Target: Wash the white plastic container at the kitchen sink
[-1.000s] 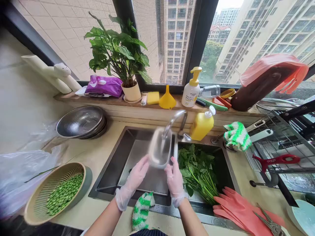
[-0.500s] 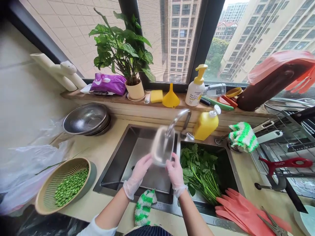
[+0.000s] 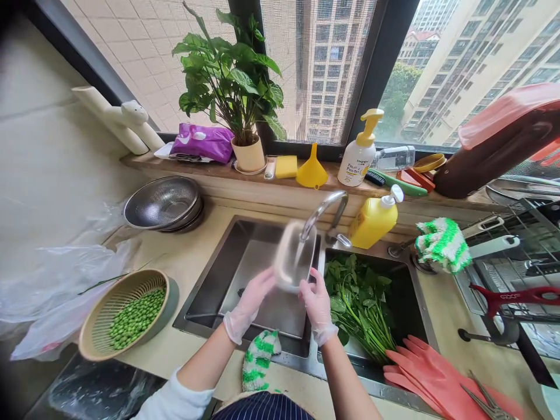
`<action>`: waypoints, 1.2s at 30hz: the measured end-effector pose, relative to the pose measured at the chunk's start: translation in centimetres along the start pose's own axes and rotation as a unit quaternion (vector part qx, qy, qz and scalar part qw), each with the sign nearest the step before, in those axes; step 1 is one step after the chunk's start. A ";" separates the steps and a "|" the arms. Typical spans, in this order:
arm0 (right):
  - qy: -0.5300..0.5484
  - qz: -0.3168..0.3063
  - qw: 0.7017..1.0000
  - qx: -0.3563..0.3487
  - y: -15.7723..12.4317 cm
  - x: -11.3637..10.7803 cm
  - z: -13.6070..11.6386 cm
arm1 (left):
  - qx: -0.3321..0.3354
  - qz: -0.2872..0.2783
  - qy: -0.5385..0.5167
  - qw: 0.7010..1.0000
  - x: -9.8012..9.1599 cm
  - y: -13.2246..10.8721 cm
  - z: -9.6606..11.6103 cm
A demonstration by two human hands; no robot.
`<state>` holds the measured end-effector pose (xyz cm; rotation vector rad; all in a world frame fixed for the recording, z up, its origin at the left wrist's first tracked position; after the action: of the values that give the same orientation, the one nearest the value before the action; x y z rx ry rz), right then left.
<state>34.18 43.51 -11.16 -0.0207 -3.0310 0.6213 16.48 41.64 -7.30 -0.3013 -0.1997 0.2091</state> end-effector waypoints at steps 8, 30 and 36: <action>0.019 -0.002 1.000 -0.001 -0.1 0.2 -0.3 | -0.008 -0.003 -0.002 1.000 -0.2 0.1 -0.6; 0.022 -0.016 1.000 0.001 0.1 0.2 -0.6 | 0.028 -0.021 -0.004 0.999 -0.2 0.5 -0.9; 0.020 -0.018 1.000 -0.006 0.2 0.2 -0.5 | 0.034 -0.020 -0.007 0.999 -0.3 0.6 -1.1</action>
<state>34.04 43.85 -10.78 0.0195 -2.9897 0.5932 16.31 41.84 -8.55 -0.2273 -0.2116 0.1787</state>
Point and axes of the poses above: each hand's wrist, its own y-axis towards the middle knuckle, its own x-axis out of the palm, z = x × y, the point moved 6 cm from there along y, towards the middle knuckle, and after that the axes turned 4 degrees about x, right-handed, at the moved point
